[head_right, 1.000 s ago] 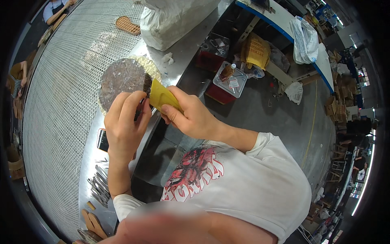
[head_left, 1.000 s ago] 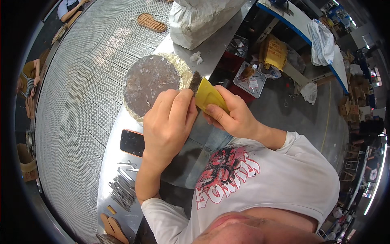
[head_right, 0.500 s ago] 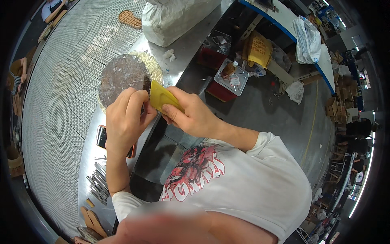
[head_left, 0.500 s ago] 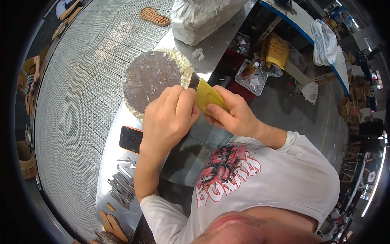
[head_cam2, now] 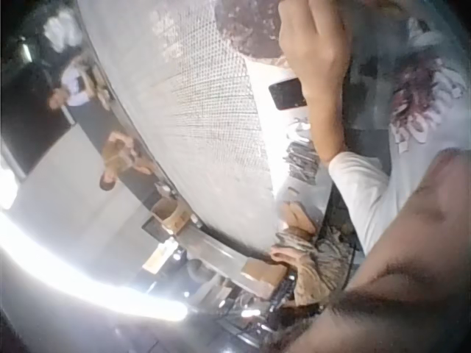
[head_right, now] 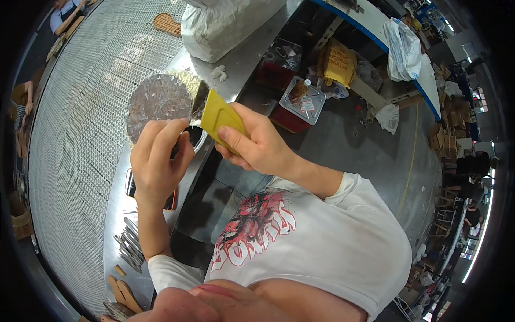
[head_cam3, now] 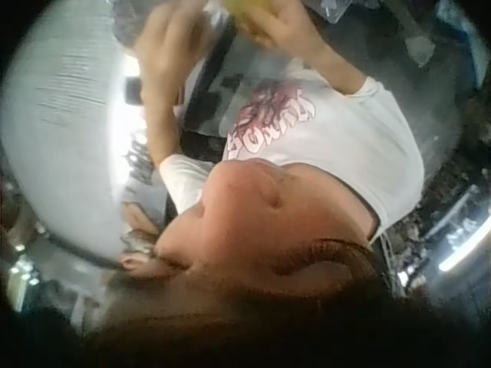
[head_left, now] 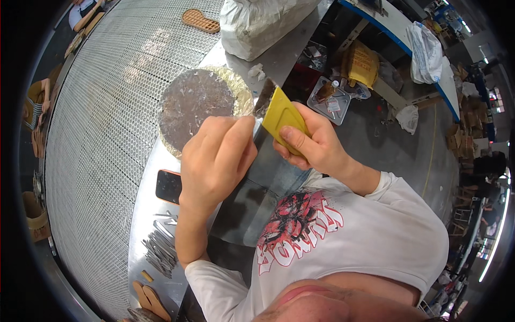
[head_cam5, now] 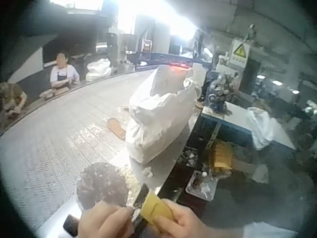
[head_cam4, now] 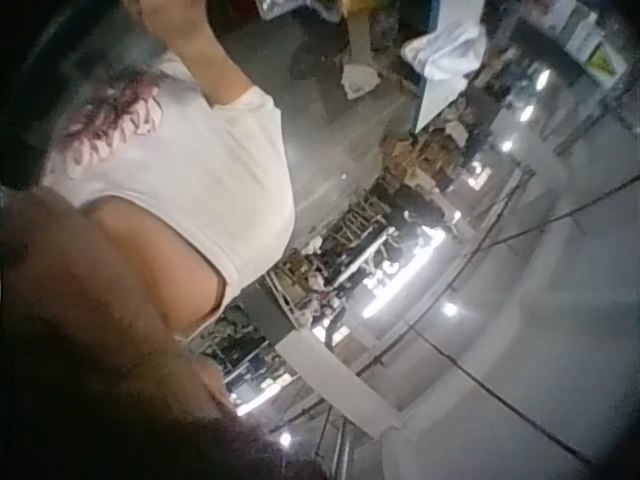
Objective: The person takes sandals from a conveyor belt, applies glue to them using a tool, inserts metal shanks, and places the sandals back onto the belt. The person then cleans the tool with their hands.
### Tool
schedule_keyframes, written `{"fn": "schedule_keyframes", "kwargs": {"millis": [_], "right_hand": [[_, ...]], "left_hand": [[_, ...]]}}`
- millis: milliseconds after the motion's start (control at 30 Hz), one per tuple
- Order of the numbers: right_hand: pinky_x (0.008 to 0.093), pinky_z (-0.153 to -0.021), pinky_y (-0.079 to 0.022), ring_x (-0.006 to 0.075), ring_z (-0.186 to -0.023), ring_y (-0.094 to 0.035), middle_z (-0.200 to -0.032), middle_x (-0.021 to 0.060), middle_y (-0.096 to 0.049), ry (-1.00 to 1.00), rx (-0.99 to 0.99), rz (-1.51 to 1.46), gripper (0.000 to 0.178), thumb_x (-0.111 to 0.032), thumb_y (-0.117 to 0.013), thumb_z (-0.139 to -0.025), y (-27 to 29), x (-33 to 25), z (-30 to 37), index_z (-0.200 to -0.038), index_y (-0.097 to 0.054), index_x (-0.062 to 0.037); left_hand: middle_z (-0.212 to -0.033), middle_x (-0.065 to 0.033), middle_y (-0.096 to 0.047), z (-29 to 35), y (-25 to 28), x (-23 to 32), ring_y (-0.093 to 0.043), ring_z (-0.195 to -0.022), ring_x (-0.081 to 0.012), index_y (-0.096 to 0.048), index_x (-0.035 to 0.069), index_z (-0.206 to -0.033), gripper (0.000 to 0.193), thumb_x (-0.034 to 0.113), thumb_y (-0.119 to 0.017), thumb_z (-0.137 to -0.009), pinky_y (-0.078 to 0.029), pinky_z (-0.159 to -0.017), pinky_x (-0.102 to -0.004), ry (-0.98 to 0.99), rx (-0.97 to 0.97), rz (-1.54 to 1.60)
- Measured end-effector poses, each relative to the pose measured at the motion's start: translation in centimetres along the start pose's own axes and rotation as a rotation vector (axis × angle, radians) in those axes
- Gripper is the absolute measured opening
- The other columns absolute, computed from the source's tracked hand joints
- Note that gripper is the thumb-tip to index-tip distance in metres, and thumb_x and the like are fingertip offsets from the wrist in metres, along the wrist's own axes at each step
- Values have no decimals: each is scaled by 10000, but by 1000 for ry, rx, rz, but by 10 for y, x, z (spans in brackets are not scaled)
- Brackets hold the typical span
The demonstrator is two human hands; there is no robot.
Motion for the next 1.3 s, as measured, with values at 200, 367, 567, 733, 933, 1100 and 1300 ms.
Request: {"fn": "schedule_keyframes", "kwargs": {"millis": [200,367,567,733,933,1100,1300], "right_hand": [[180,-419,-335,40,-491,-426,-724,29,-534,-57,-76,44,220,-173,-471,-971,-8,2,-2,-1134,-455,-26],[168,-399,-293,29,-453,-386,-714,42,-542,-69,-70,95,231,-194,-464,-976,-9,4,-2,-1137,-447,-28],[166,-404,-298,21,-461,-387,-717,36,-540,-112,-103,123,225,-177,-460,-975,-11,11,-2,-1137,-447,-23],[165,-404,-298,21,-459,-386,-714,34,-534,-109,-100,135,217,-165,-453,-975,-14,14,-3,-1140,-449,-25],[187,-376,-312,53,-462,-430,-700,40,-533,-177,-96,-35,208,-187,-469,-965,-8,14,-5,-1109,-478,-37],[175,-340,-304,56,-409,-415,-687,81,-544,-211,-151,-181,286,-236,-485,-973,-15,22,-4,-1160,-449,-22],[181,-327,-297,48,-391,-418,-664,51,-532,-259,-196,-196,252,-251,-476,-971,-23,24,-2,-1088,-472,-28]], "left_hand": [[-758,-72,-533,3,-6,4,-536,-615,-208,-593,-14,-922,313,0,-643,-612,-443,-502,-296,-136,-71,-113],[-796,-55,-530,10,-15,9,-518,-626,-181,-592,-17,-902,318,64,-597,-595,-438,-531,-276,-245,-179,-243],[-736,-37,-472,14,-21,5,-494,-636,-171,-580,0,-854,280,87,-600,-589,-421,-533,-273,-265,-223,-215],[-726,-34,-461,17,-19,4,-488,-631,-169,-578,12,-838,264,93,-602,-588,-414,-526,-275,-287,-252,-203],[-737,-38,-486,20,-14,3,-488,-607,-165,-587,12,-832,243,77,-602,-598,-407,-513,-265,-333,-130,-223],[-762,-54,-518,24,-11,7,-480,-570,-155,-600,-5,-831,208,57,-614,-633,-392,-488,-256,-416,-24,-290],[-747,-56,-509,29,-10,7,-458,-552,-142,-627,-28,-840,188,38,-620,-664,-370,-466,-247,-471,-29,-319]]}}
Point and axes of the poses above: each hand's wrist, its own z-axis away from the middle knuckle, its own y-axis out of the back of the hand, x = y × z, the point moved 7 cm from there along -z, towards the middle knuckle
